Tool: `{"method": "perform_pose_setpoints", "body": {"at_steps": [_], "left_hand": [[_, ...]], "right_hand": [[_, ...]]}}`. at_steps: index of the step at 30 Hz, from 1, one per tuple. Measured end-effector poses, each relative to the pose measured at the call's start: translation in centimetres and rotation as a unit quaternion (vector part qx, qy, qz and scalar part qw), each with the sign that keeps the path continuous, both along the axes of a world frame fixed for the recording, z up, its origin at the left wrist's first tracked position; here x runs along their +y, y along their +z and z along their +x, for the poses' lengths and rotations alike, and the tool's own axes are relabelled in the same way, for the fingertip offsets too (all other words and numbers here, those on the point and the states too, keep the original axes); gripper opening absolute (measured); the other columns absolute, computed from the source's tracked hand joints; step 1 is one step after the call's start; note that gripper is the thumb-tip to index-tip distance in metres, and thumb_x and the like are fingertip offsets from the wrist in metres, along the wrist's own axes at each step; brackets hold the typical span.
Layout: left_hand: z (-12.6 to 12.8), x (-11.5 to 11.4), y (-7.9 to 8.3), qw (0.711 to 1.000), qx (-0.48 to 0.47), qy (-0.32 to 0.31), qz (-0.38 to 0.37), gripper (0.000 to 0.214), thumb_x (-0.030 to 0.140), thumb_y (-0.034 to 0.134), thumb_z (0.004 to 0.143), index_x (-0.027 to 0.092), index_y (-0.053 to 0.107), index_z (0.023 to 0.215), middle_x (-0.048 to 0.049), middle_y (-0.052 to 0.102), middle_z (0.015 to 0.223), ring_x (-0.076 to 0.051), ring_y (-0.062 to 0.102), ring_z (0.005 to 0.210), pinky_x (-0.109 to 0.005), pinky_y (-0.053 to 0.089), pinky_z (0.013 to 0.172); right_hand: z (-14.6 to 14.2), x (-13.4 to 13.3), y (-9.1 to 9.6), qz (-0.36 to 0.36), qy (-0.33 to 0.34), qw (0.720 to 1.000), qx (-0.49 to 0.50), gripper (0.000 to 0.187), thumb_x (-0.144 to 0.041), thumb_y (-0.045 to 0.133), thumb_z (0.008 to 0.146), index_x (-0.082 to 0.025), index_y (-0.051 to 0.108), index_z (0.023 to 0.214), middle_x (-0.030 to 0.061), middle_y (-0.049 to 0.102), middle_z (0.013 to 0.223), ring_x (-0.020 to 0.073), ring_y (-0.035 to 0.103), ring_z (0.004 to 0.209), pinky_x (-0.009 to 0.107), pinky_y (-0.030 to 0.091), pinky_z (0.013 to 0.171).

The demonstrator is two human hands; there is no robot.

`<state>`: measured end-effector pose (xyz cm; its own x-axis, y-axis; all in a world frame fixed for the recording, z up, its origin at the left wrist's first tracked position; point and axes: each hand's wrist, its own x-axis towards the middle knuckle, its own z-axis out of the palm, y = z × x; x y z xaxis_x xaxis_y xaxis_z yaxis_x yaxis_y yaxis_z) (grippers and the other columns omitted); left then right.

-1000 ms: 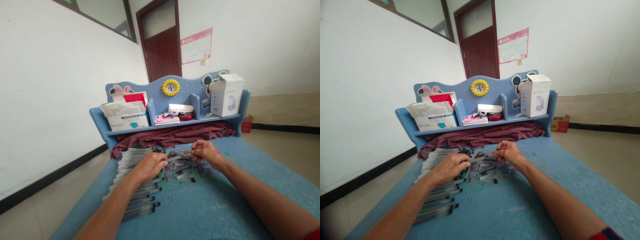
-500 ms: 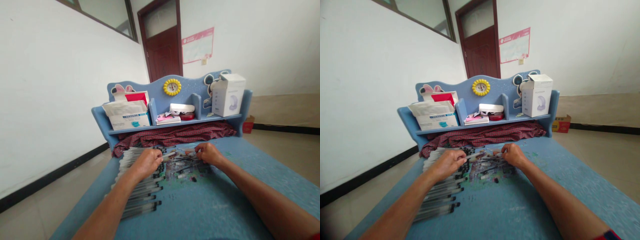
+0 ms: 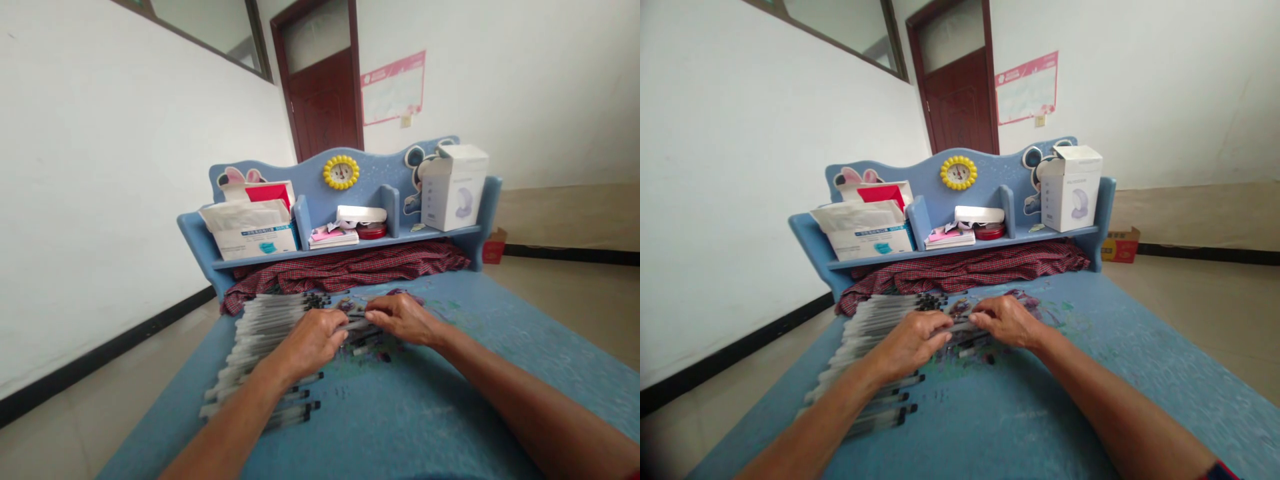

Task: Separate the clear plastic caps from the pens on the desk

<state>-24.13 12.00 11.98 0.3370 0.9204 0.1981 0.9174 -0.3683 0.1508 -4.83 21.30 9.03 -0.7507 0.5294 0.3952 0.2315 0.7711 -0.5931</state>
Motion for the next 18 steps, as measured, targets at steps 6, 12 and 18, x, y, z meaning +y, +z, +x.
{"method": "perform_pose_setpoints", "body": {"at_steps": [6,12,18], "left_hand": [[-0.1,-0.2,0.8,0.999,-0.027,-0.034,-0.006,0.02,0.021,0.048,0.085,0.015,0.064,0.096,-0.0043,0.066,0.087,-0.016,0.06,0.081,-0.022,0.039,0.073],[-1.1,-0.4,2.9,0.995,-0.091,0.032,-0.036,0.025,0.03,0.045,0.086,0.017,0.066,0.086,0.0015,0.064,0.069,-0.013,0.058,0.065,-0.02,0.038,0.061],[-0.2,-1.2,4.2,0.992,-0.098,0.052,-0.057,0.026,0.035,0.046,0.084,0.017,0.066,0.081,0.0034,0.058,0.06,-0.011,0.052,0.058,-0.019,0.034,0.054]], "right_hand": [[0.2,0.2,-0.2,-0.15,0.077,0.986,0.014,0.029,-0.037,0.049,0.083,-0.014,0.057,0.067,-0.0013,0.053,0.058,0.0087,0.048,0.048,0.019,0.036,0.045],[1.4,0.9,1.8,-0.237,0.06,0.969,0.038,0.028,-0.039,0.054,0.08,-0.014,0.054,0.068,-0.0011,0.056,0.052,0.0074,0.046,0.039,0.018,0.035,0.039],[1.9,-0.2,4.7,-0.179,0.057,0.981,-0.051,0.022,-0.035,0.056,0.078,-0.014,0.057,0.071,-0.0033,0.052,0.051,0.0071,0.046,0.042,0.016,0.034,0.04]]}}
